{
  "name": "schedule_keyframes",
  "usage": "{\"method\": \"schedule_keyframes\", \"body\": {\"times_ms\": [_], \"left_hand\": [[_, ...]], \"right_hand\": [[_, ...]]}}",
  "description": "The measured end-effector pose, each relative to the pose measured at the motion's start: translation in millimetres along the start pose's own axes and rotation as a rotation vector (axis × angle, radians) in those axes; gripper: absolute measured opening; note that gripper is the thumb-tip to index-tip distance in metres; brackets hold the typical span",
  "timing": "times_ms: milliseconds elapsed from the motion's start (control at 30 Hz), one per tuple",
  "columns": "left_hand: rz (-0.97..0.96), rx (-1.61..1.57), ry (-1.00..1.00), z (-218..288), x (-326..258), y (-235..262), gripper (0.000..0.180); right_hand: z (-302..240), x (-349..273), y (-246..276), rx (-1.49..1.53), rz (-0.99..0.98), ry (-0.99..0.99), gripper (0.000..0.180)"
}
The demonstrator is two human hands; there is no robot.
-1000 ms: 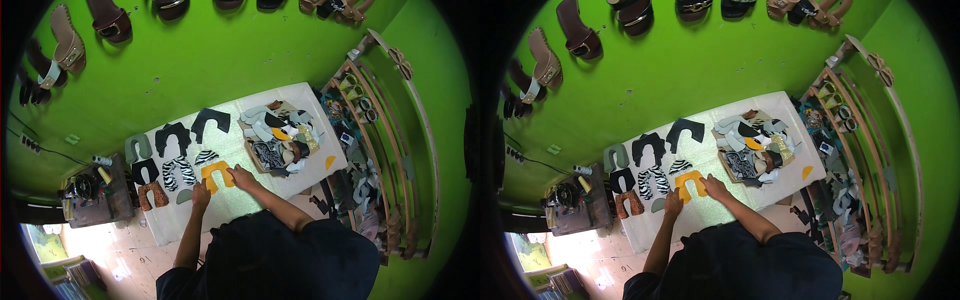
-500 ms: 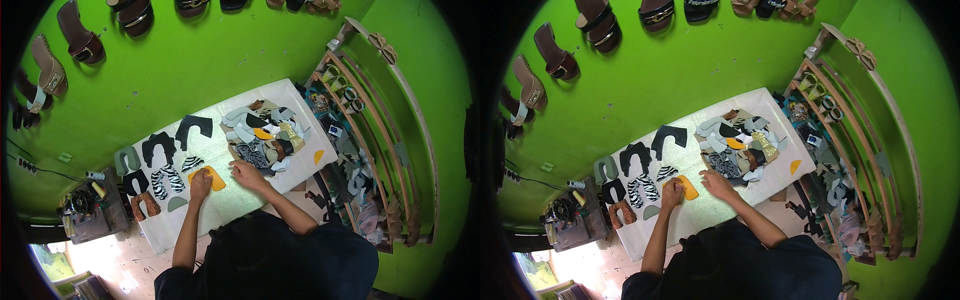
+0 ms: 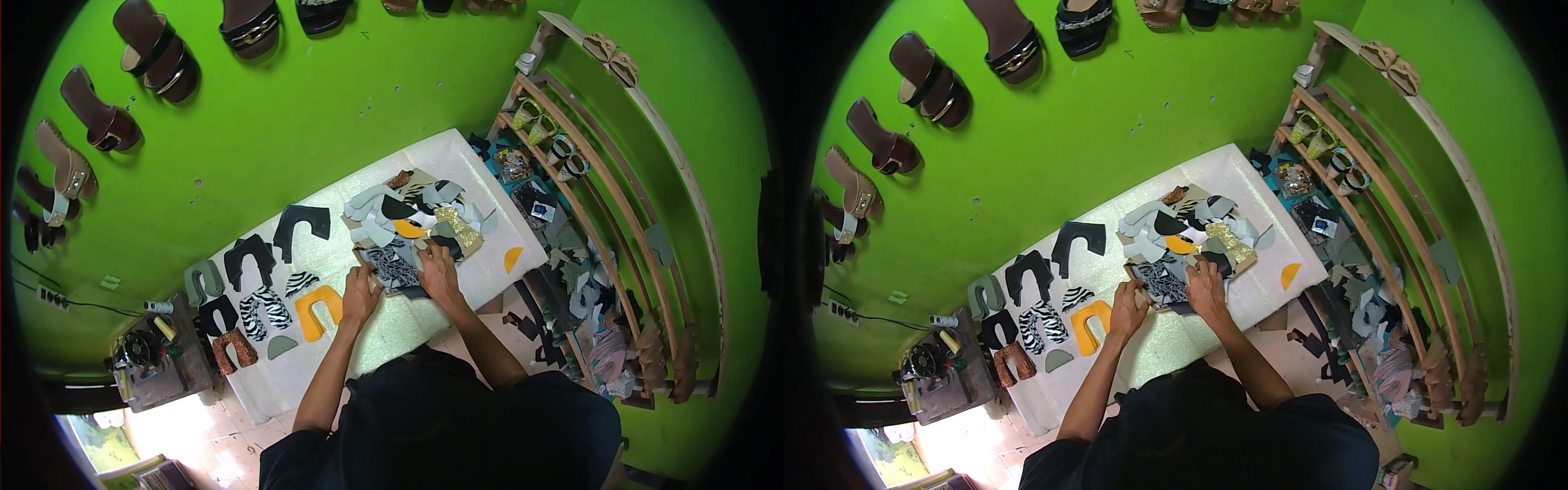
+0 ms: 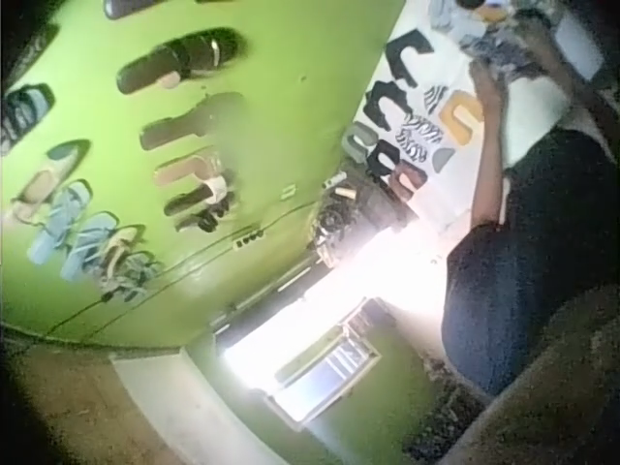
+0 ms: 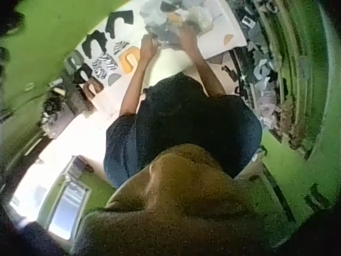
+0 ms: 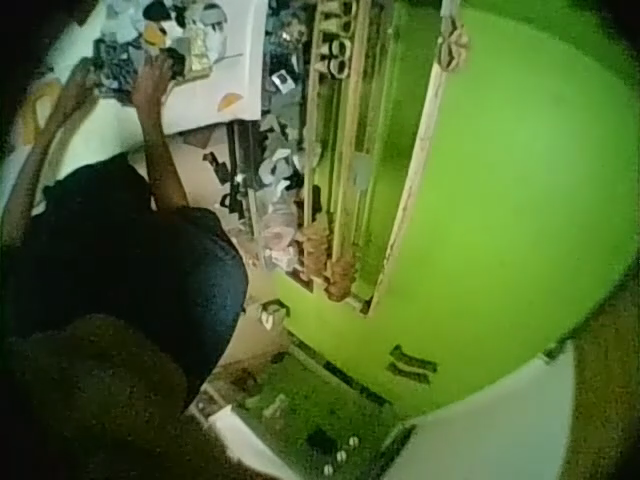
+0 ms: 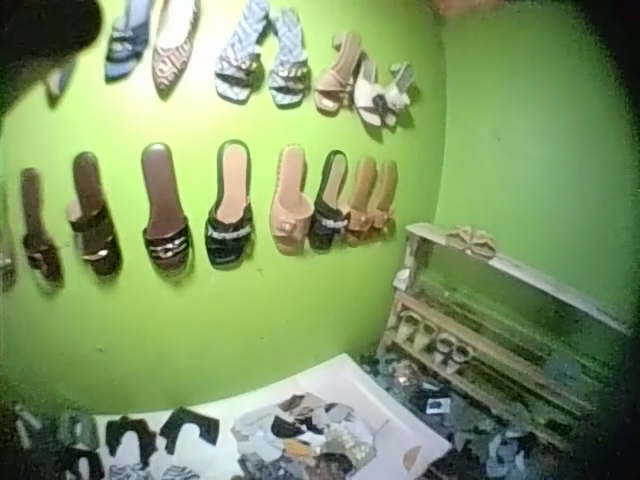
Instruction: Sorting and laying out various patterned shoe upper components on a work surface.
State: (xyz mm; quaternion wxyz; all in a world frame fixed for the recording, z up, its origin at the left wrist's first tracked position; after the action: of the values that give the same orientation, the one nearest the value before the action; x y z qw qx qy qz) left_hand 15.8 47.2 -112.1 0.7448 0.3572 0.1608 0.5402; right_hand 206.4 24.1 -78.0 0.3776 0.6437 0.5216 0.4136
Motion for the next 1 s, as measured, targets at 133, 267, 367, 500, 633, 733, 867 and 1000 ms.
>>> {"method": "schedule_keyframes", "body": {"times_ms": [133, 267, 367, 500, 633, 733, 867, 1000], "left_hand": [[-0.105, 0.179, -0.037, 25, 20, -10, 0.062], [-0.137, 0.274, -0.059, 25, 28, -27, 0.058], [-0.139, 0.297, -0.026, 16, 29, -36, 0.051], [-0.067, 0.225, -0.014, 12, 32, -33, 0.04], [-0.059, 0.299, -0.085, 30, 34, -31, 0.04], [-0.119, 0.321, -0.098, 64, 36, -23, 0.036], [-0.176, 0.256, -0.107, 74, 52, -43, 0.032], [-0.134, 0.387, -0.112, 73, 72, -66, 0.041]], "right_hand": [[14, 6, 3, -0.102, 0.077, 0.005, 0.044], [49, 23, -7, -0.171, 0.139, 0.041, 0.039], [66, 34, -3, -0.067, 0.065, -0.007, 0.032], [85, 53, 32, 0.153, 0.212, -0.051, 0.026], [102, 71, 83, 0.212, 0.294, -0.128, 0.023], [120, 78, 95, 0.263, 0.308, -0.197, 0.023], [116, 74, 84, 0.228, 0.246, -0.216, 0.029], [80, 62, 59, 0.069, 0.119, -0.128, 0.04]]}}
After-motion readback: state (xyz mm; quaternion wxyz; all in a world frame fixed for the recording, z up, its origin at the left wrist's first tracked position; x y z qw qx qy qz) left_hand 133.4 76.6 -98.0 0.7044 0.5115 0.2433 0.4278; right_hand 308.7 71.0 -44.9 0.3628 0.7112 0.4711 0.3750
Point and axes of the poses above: each hand's wrist, its own x-axis towards the middle knuckle, its own y-axis out of the back of the hand, z = x × y, the point moved 10 cm from there along x, towards the middle knuckle, and after that the axes turned 3 degrees about -y, right-handed, at the moved point
